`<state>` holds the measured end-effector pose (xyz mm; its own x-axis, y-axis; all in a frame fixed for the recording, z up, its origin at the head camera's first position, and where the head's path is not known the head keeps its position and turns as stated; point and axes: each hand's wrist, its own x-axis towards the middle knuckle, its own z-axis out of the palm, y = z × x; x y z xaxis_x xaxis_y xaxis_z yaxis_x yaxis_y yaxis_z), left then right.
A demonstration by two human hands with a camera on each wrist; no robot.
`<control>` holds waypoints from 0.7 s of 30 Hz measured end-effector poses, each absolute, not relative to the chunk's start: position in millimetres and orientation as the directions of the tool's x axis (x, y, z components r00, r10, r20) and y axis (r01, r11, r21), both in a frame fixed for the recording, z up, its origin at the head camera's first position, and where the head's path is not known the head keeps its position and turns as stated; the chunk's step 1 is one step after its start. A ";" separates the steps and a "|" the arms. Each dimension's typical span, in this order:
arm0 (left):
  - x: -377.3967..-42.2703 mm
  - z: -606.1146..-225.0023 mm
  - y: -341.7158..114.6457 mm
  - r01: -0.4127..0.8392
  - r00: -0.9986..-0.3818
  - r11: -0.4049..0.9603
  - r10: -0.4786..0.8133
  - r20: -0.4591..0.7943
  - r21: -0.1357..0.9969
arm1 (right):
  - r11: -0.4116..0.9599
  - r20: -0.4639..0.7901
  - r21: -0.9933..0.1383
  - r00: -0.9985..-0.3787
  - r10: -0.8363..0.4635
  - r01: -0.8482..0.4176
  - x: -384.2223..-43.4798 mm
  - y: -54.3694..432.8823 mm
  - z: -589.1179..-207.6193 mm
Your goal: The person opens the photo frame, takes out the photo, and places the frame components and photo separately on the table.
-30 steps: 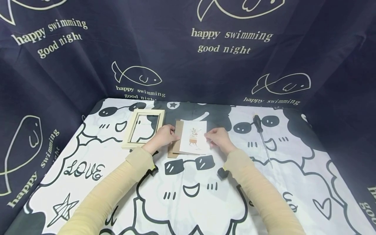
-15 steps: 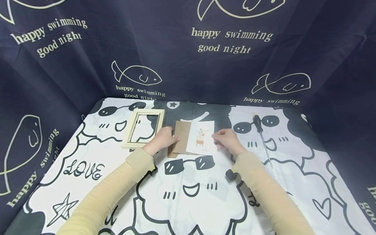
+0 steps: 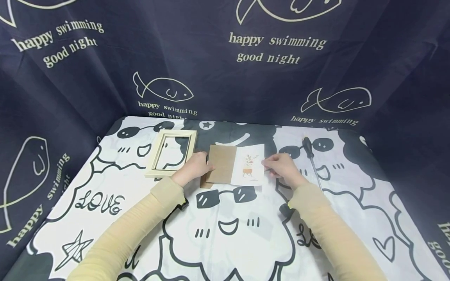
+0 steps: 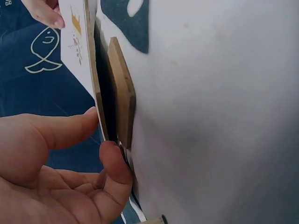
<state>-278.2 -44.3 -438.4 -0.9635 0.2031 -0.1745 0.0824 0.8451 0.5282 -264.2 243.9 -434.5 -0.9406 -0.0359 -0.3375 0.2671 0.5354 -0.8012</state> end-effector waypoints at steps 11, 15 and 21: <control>-278.8 -440.0 -43.9 0.088 -0.966 0.848 0.201 -0.164 0.523 | 0.504 -0.299 -0.832 -0.953 -0.055 0.232 -254.5 255.2 -413.4; -278.6 -440.0 -44.3 0.100 -0.968 0.848 0.204 -0.146 0.521 | 0.517 -0.298 -0.824 -0.954 -0.046 0.233 -253.7 258.8 -406.7; -275.1 -434.9 -45.2 0.113 -0.978 0.859 0.185 -0.096 0.499 | 0.537 -0.307 -0.808 -0.951 -0.031 0.243 -253.9 258.2 -397.6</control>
<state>-275.1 -45.2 -434.9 -0.9781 0.1845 -0.0964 0.1129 0.8591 0.4992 -253.9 258.2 -397.6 -0.9513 -0.0305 -0.3066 0.2432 0.5368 -0.8079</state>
